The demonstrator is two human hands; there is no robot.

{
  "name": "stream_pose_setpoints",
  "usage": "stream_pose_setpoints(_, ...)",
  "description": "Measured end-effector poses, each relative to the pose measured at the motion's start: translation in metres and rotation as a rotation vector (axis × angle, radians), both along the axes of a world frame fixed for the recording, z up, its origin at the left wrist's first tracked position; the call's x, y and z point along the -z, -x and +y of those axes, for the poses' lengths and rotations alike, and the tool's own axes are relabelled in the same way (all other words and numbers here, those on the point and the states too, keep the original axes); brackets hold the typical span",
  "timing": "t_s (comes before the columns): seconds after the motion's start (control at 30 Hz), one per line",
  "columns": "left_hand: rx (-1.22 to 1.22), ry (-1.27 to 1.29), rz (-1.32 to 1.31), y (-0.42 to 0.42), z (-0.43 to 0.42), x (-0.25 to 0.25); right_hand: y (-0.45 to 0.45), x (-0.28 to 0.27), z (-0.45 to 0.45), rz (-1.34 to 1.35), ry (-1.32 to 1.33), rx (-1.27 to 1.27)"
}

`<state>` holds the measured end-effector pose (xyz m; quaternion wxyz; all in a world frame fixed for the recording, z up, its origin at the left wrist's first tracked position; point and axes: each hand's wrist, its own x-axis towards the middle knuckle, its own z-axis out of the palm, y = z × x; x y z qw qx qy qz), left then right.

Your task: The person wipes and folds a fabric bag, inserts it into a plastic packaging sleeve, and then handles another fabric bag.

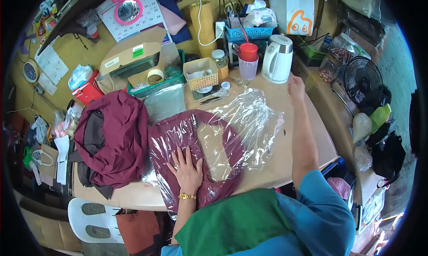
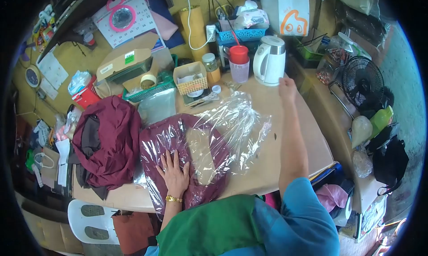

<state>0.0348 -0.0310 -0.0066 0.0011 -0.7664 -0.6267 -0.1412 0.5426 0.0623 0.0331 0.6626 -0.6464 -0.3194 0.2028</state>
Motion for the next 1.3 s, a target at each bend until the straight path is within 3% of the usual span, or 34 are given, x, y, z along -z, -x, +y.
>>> stream_pose_setpoints(0.03, 0.004, 0.015, 0.0, 0.001, 0.0, -0.001, -0.01, -0.002, -0.013, -0.05, 0.129, 0.063)
stream_pose_setpoints(0.1, 0.005, 0.027, -0.013, -0.006, 0.004, -0.004, 0.041, -0.012, -0.057, 0.15, 0.289, -0.28)
stream_pose_setpoints(0.17, 0.032, 0.029, -0.209, -0.013, 0.002, -0.019, 0.085, -0.014, -0.088, 0.046, 0.384, -0.641)
stream_pose_setpoints(0.27, 0.544, 0.093, -0.664, -0.061, -0.01, -0.105, 0.149, -0.038, -0.096, 0.149, 0.328, -0.875)
stream_pose_setpoints(0.3, 0.599, 0.006, -0.776, -0.089, -0.016, -0.12, 0.168, -0.045, -0.096, 0.347, 0.102, -1.043)
stream_pose_setpoints(0.33, 0.663, 0.114, -0.806, -0.109, -0.004, -0.112, 0.182, -0.055, -0.097, 0.545, -0.136, -1.192)
stream_pose_setpoints(0.37, 0.703, 0.162, -0.869, -0.121, 0.013, -0.114, 0.192, -0.074, -0.1, 0.55, -0.127, -1.197)
stream_pose_setpoints(0.43, 0.76, 0.201, -1.026, -0.14, 0.046, -0.129, 0.204, -0.115, -0.108, 0.074, -0.401, -0.695)
stream_pose_setpoints(0.47, 0.668, 0.262, -1.233, -0.141, 0.047, -0.158, 0.2, -0.123, -0.115, 0.072, -0.406, -0.689)
stream_pose_setpoints(0.53, 0.497, 0.046, -1.606, -0.127, 0.041, -0.207, 0.184, -0.134, -0.13, -0.02, -0.499, -0.434)
stream_pose_setpoints(0.57, 0.421, -0.093, -1.762, -0.119, 0.037, -0.231, 0.182, -0.139, -0.138, -0.018, -0.498, -0.428)
stream_pose_setpoints(0.6, 0.339, 0.045, -1.988, -0.097, 0.025, -0.261, 0.182, -0.142, -0.147, -0.183, -0.457, -0.393)
stream_pose_setpoints(0.63, 0.536, 0.09, -2.094, -0.074, 0.029, -0.261, 0.181, -0.143, -0.154, -0.347, -0.412, -0.356)
stream_pose_setpoints(0.73, 0.868, 0.427, -2.432, -0.007, 0.039, -0.229, 0.185, -0.128, -0.156, -0.459, -0.3, -0.463)
stream_pose_setpoints(0.8, 0.468, 0.271, -2.421, 0.02, 0.035, -0.178, 0.193, -0.109, -0.148, -0.471, -0.217, -0.507)
stream_pose_setpoints(0.87, 0.148, 0.026, -2.075, 0.043, 0.022, -0.108, 0.209, -0.087, -0.138, -0.86, 0.184, -0.425)
stream_pose_setpoints(0.93, -0.126, 0.085, -1.968, 0.074, 0.005, -0.046, 0.218, -0.052, -0.13, -0.91, 0.252, -0.472)
stream_pose_setpoints(1.07, -0.352, 0.296, -2.15, 0.106, -0.025, -0.035, 0.253, -0.001, -0.135, -1.188, 0.486, -0.573)
stream_pose_setpoints(1.13, -0.376, 0.072, -1.8, 0.119, -0.016, -0.01, 0.251, 0.02, -0.133, -1.247, 0.499, -0.613)
stream_pose_setpoints(1.17, -0.228, 0.102, -1.582, 0.137, -0.007, 0.01, 0.248, 0.026, -0.134, -1.301, 0.511, -0.649)
stream_pose_setpoints(1.23, -0.23, 0.079, -1.541, 0.184, -0.003, 0.036, 0.23, 0.027, -0.127, -1.329, 0.516, -0.66)
stream_pose_setpoints(1.3, -0.317, 0.022, -1.357, 0.193, -0.016, 0.021, 0.206, 0.02, -0.121, -1.315, 0.5, -0.698)
